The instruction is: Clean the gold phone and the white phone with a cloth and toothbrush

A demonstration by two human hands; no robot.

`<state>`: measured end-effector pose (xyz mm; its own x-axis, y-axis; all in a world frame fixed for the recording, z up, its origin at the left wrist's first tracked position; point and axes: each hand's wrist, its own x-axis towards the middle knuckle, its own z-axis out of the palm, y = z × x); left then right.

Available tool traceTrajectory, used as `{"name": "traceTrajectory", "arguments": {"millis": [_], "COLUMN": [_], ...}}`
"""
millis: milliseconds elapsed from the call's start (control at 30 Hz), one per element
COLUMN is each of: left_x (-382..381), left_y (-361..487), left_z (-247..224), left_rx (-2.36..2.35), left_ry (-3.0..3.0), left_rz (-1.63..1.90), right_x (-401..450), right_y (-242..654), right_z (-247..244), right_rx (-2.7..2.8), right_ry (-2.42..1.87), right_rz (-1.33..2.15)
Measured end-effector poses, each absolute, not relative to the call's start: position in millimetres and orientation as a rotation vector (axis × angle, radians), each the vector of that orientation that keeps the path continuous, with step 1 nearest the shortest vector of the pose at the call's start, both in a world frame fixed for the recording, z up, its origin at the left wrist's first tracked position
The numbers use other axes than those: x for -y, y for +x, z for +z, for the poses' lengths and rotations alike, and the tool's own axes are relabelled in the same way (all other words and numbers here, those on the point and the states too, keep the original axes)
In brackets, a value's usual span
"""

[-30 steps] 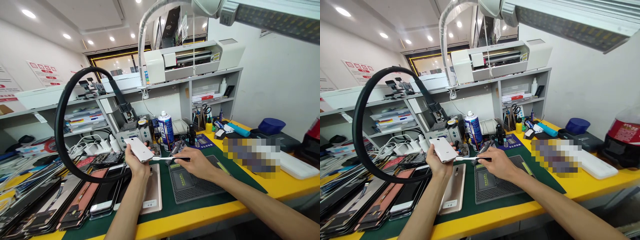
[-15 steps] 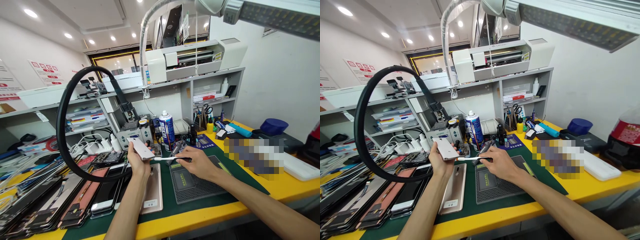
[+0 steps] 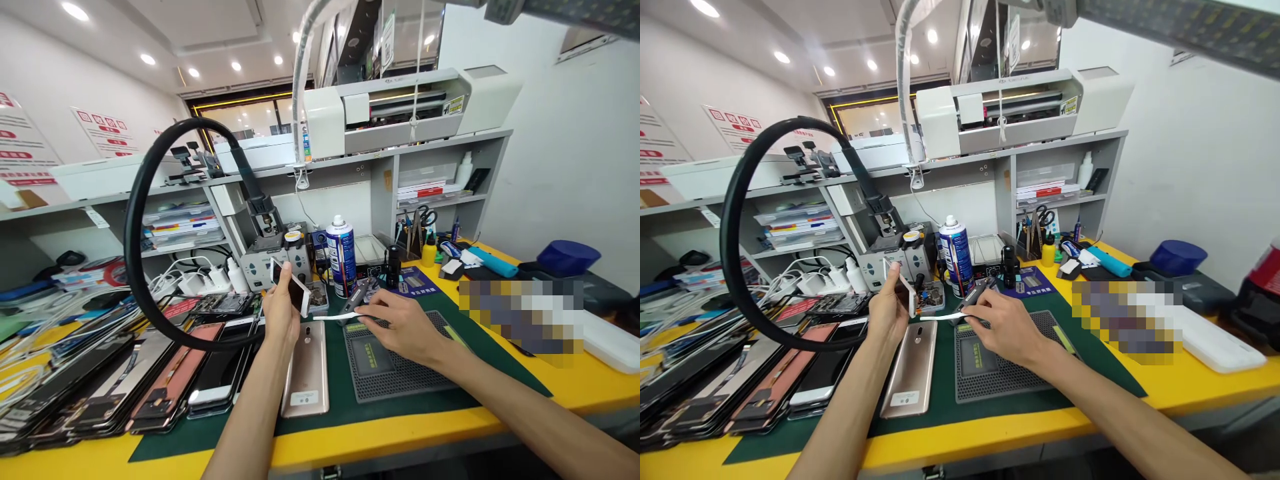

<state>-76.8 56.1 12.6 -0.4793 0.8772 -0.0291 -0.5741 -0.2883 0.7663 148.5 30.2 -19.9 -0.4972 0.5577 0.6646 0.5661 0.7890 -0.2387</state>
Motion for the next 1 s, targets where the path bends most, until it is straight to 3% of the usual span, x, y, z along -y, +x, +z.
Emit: {"name": "traceTrajectory", "arguments": {"millis": [1000], "left_x": [-57], "left_y": [-74], "left_z": [14], "left_rx": [-0.841], "left_ry": [0.504], "left_rz": [1.933], "right_x": [-28], "right_y": [145], "right_z": [-22], "right_rx": [2.160], "right_ry": [-0.829], "right_rz": [-0.064]}}
